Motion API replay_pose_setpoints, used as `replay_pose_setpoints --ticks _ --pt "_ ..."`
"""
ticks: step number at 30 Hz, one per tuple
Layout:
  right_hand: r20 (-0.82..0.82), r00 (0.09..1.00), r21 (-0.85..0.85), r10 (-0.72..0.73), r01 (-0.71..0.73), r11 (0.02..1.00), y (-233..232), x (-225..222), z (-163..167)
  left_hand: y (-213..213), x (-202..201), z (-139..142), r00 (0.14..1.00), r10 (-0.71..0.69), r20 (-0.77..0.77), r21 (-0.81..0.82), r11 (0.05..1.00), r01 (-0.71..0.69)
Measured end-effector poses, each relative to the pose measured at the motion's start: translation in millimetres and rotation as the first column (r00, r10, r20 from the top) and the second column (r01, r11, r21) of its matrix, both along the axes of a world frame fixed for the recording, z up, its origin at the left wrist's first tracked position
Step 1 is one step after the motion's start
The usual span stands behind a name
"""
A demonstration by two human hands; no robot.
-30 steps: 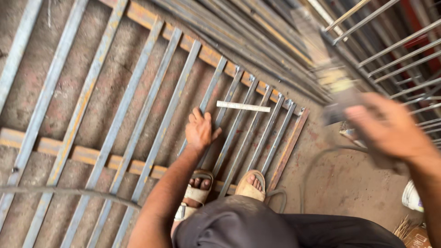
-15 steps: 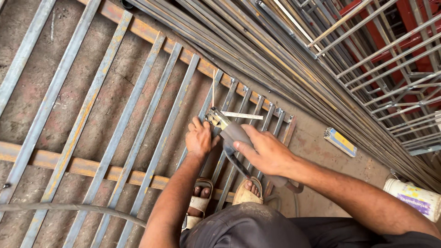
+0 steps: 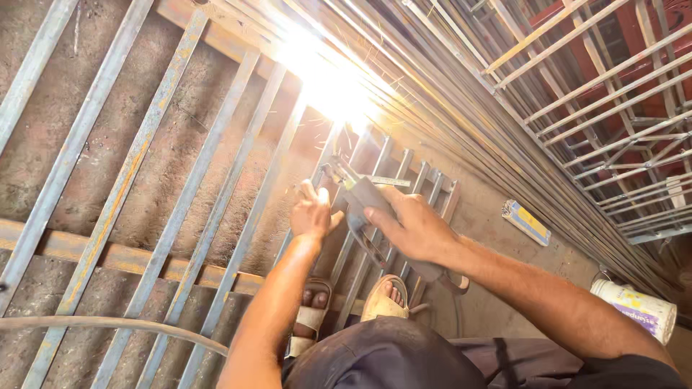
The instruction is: The person sits on the floor and welds a metal frame using a handheld welding tool. They repeatedly measure the frame with a ruler and weld specific joints, creating bright sparks.
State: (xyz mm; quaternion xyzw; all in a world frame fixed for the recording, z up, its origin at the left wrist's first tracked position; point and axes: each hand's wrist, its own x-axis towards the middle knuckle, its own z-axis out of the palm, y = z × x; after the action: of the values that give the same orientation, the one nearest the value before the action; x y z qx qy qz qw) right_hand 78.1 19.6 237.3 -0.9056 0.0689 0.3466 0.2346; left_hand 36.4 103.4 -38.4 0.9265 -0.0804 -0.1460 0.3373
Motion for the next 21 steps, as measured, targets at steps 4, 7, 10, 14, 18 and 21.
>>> replay_pose_setpoints --ticks 4,7,10,14,18,21 --pt "0.112 0.984 -0.065 0.136 -0.129 0.989 -3 -4 0 1 -1 0 0.995 -0.039 -0.094 -0.028 0.999 0.036" --pt "0.056 0.991 -0.114 0.119 -0.112 0.987 -6 -4 -5 1 0 0 0.997 -0.037 -0.070 -0.023 0.999 0.035" --pt "0.052 0.994 -0.067 0.098 -0.094 0.993 -6 -4 -9 1 -1 0 0.997 -0.044 -0.057 -0.026 0.999 0.042" --pt "0.058 0.993 -0.040 0.102 -0.100 0.994 -4 -2 -10 0 -2 1 0.997 -0.045 -0.061 -0.012 0.999 0.045" --pt "0.013 0.993 -0.090 0.121 -0.120 0.989 0 3 -12 0 -1 4 0.998 -0.045 -0.052 -0.003 0.999 0.045" --pt "-0.070 0.990 -0.201 0.119 -0.131 0.971 3 8 -16 0 1 7 0.997 -0.033 -0.064 0.003 0.999 0.033"
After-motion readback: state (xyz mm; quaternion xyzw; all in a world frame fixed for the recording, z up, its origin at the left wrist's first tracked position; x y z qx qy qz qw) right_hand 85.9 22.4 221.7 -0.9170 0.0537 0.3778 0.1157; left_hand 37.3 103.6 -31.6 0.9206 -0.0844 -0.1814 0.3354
